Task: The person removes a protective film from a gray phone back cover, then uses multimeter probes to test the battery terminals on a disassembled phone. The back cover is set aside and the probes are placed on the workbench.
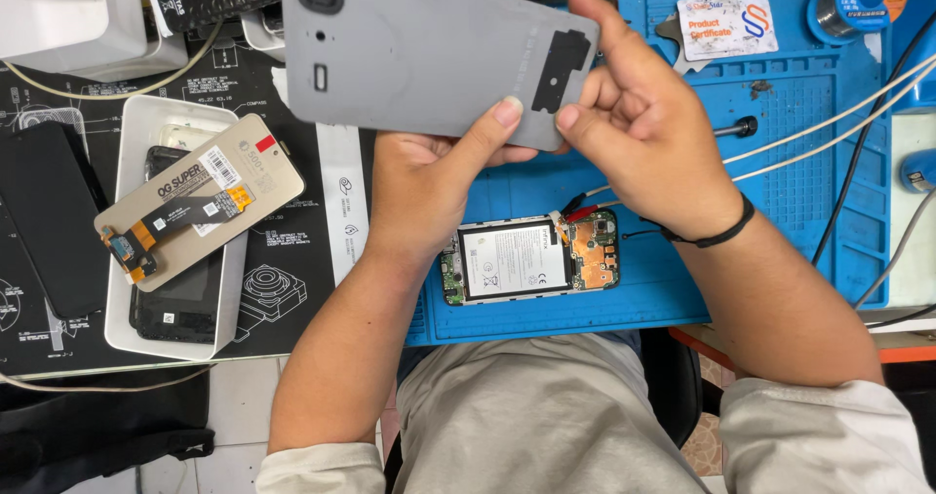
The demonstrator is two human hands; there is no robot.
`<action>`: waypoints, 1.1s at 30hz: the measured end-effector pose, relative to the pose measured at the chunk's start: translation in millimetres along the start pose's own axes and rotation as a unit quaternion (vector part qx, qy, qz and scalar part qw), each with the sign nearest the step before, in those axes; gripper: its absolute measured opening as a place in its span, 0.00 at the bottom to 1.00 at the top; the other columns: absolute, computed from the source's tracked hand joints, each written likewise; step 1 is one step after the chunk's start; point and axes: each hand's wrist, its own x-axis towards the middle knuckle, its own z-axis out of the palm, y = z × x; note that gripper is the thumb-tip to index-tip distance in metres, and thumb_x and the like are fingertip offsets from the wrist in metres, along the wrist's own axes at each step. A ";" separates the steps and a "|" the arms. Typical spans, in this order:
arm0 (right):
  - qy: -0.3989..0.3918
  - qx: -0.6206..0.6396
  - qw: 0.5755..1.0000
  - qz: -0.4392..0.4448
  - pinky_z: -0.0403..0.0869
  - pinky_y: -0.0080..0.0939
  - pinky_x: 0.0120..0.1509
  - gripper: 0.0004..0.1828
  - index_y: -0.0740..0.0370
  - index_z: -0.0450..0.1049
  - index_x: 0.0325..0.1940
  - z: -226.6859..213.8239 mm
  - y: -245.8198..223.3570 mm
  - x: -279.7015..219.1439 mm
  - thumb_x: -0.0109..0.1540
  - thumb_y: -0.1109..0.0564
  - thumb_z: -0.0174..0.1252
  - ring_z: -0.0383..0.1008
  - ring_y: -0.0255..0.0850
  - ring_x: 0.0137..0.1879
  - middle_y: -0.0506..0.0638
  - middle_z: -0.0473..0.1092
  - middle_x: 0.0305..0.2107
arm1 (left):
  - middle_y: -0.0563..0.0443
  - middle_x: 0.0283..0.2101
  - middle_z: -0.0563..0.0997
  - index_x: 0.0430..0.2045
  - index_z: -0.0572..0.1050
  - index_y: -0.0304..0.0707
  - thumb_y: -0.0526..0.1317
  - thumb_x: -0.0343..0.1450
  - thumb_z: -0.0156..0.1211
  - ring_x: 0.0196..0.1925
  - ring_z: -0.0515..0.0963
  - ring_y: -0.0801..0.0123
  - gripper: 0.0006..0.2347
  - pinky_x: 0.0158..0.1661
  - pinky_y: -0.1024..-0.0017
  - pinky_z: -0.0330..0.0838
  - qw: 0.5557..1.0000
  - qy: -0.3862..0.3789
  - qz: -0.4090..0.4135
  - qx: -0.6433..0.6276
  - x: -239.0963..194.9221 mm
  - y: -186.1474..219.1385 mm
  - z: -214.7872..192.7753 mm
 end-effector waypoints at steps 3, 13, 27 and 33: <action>-0.009 -0.020 1.000 -0.018 0.73 0.32 0.60 0.40 0.66 0.42 0.85 -4.2 -1.4 -2.2 0.72 0.71 0.51 0.69 0.28 0.47 0.47 0.69 0.41 | 0.40 0.49 0.81 0.51 0.73 0.23 0.32 0.74 0.64 0.48 0.85 0.62 0.14 0.44 0.68 0.87 1.000 0.004 -0.006 0.001 -1.8 -0.2 3.2; -0.029 -0.002 0.999 -0.029 0.73 0.34 0.63 0.41 0.64 0.37 0.85 -4.6 -5.9 -3.7 0.70 0.72 0.45 0.71 0.30 0.49 0.47 0.71 0.46 | 0.39 0.49 0.81 0.51 0.74 0.22 0.32 0.75 0.64 0.49 0.85 0.61 0.13 0.45 0.66 0.87 1.000 -0.005 0.010 -0.003 -1.1 0.7 2.1; -0.002 0.004 1.000 -0.016 0.70 0.34 0.74 0.36 0.65 0.45 0.84 3.0 -2.0 -2.2 0.72 0.70 0.47 0.71 0.33 0.67 0.50 0.69 0.62 | 0.39 0.48 0.81 0.48 0.75 0.23 0.32 0.75 0.63 0.47 0.85 0.63 0.11 0.46 0.66 0.88 1.000 0.011 -0.022 0.007 -3.9 3.1 7.9; -0.020 0.025 0.999 -0.023 0.68 0.36 0.75 0.39 0.64 0.45 0.84 0.3 0.3 -4.4 0.70 0.72 0.49 0.68 0.34 0.71 0.49 0.65 0.67 | 0.39 0.48 0.81 0.49 0.75 0.23 0.32 0.74 0.63 0.48 0.85 0.63 0.12 0.46 0.66 0.87 1.000 0.008 -0.013 -0.004 -2.9 2.3 6.7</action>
